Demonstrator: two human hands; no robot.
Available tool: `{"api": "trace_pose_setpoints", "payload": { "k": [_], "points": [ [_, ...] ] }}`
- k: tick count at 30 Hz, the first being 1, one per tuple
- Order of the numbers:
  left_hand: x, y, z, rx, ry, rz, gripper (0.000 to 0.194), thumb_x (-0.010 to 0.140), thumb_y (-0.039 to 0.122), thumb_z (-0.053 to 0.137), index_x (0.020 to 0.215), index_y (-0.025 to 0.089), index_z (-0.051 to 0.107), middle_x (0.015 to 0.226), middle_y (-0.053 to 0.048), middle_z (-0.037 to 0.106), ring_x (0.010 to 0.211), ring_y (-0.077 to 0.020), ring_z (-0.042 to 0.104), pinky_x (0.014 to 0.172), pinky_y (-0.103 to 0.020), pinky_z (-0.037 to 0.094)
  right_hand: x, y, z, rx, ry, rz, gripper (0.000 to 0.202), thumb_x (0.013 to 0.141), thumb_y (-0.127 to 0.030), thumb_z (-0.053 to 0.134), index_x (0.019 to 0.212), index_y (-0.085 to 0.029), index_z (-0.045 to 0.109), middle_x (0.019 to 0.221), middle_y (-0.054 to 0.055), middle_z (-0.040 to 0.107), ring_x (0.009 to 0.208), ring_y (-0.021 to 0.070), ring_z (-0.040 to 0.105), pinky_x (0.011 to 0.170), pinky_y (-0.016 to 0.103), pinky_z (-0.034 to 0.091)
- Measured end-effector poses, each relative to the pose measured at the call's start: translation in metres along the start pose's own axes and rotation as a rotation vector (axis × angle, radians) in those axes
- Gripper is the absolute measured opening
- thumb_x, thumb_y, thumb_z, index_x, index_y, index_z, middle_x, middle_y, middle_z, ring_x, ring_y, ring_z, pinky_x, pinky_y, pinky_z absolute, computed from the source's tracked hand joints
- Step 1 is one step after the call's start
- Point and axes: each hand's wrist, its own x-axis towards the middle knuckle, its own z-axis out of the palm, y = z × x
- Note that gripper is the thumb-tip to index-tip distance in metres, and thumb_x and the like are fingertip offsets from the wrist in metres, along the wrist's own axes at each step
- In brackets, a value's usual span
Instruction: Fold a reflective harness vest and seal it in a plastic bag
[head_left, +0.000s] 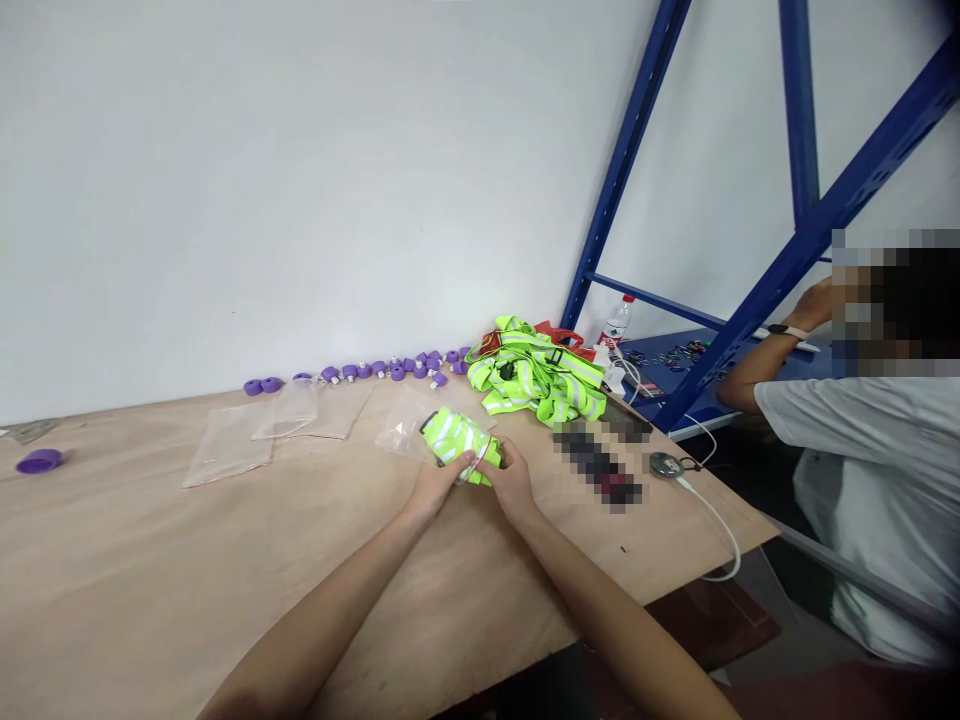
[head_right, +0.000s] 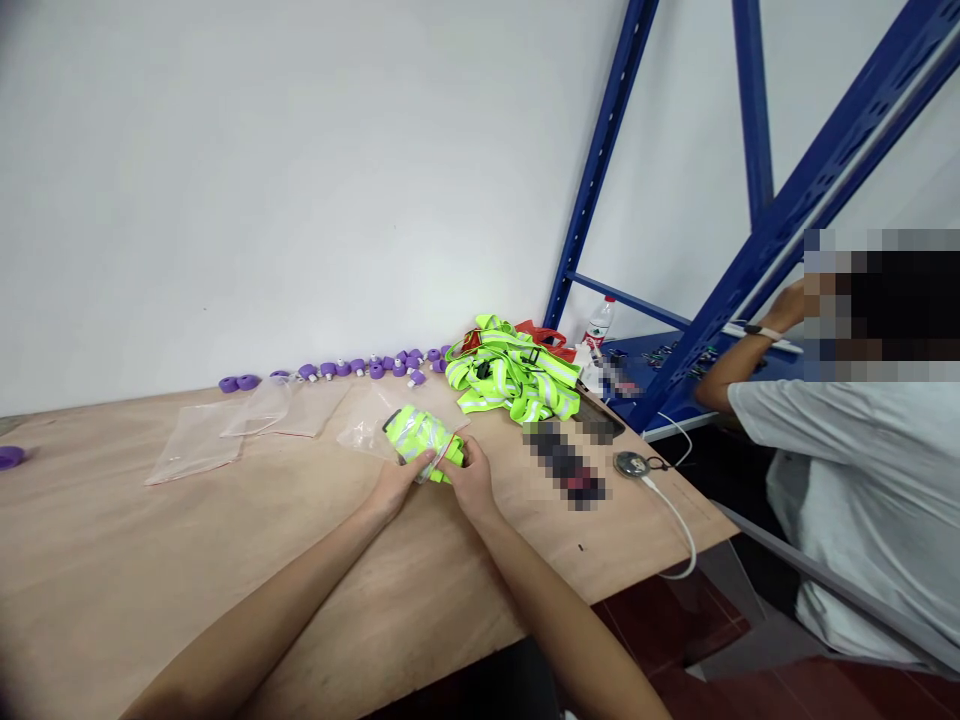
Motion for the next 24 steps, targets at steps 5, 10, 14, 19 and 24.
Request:
{"api": "trace_pose_setpoints", "payload": {
  "k": [5, 10, 14, 19, 24],
  "points": [
    [0.001, 0.002, 0.001, -0.018, -0.015, 0.026, 0.054, 0.063, 0.041, 0.088, 0.106, 0.014, 0.070, 0.113, -0.013, 0.074, 0.108, -0.0321, 0.069, 0.097, -0.044, 0.054, -0.004, -0.006, 0.002, 0.198, -0.091, 0.079, 0.046, 0.066, -0.039, 0.083, 0.107, -0.020, 0.072, 0.104, 0.005, 0.076, 0.092, 0.0248, 0.070, 0.086, 0.039, 0.057],
    [0.006, 0.007, -0.004, -0.013, 0.052, 0.098, 0.055, 0.057, 0.038, 0.091, 0.102, 0.015, 0.069, 0.106, -0.011, 0.076, 0.098, -0.0317, 0.071, 0.089, -0.043, 0.058, -0.005, -0.008, 0.004, 0.266, -0.215, 0.146, 0.050, 0.063, -0.041, 0.086, 0.108, -0.022, 0.074, 0.104, 0.005, 0.077, 0.094, 0.0280, 0.071, 0.087, 0.044, 0.058],
    [0.002, 0.007, 0.001, 0.002, 0.067, 0.128, 0.054, 0.054, 0.040, 0.091, 0.097, 0.015, 0.070, 0.100, -0.012, 0.076, 0.094, -0.0307, 0.072, 0.085, -0.041, 0.058, -0.003, -0.001, 0.004, 0.233, -0.210, 0.113, 0.042, 0.067, -0.040, 0.084, 0.104, -0.023, 0.075, 0.103, 0.004, 0.076, 0.100, 0.0257, 0.069, 0.093, 0.042, 0.054],
    [-0.008, 0.001, 0.013, 0.033, 0.021, 0.129, 0.053, 0.054, 0.041, 0.092, 0.093, 0.014, 0.070, 0.092, -0.011, 0.076, 0.085, -0.0291, 0.072, 0.079, -0.040, 0.058, -0.003, 0.009, 0.005, 0.251, -0.061, 0.165, 0.033, 0.063, -0.041, 0.084, 0.087, -0.020, 0.075, 0.081, 0.002, 0.074, 0.073, 0.0202, 0.067, 0.071, 0.034, 0.056],
    [-0.007, -0.002, 0.010, 0.046, -0.002, 0.130, 0.053, 0.057, 0.041, 0.091, 0.097, 0.014, 0.070, 0.098, -0.012, 0.076, 0.090, -0.0297, 0.072, 0.082, -0.040, 0.057, -0.005, 0.010, 0.007, 0.282, -0.041, 0.161, 0.033, 0.065, -0.038, 0.084, 0.092, -0.021, 0.075, 0.088, 0.001, 0.074, 0.078, 0.0169, 0.066, 0.074, 0.029, 0.055]
  ]
}}
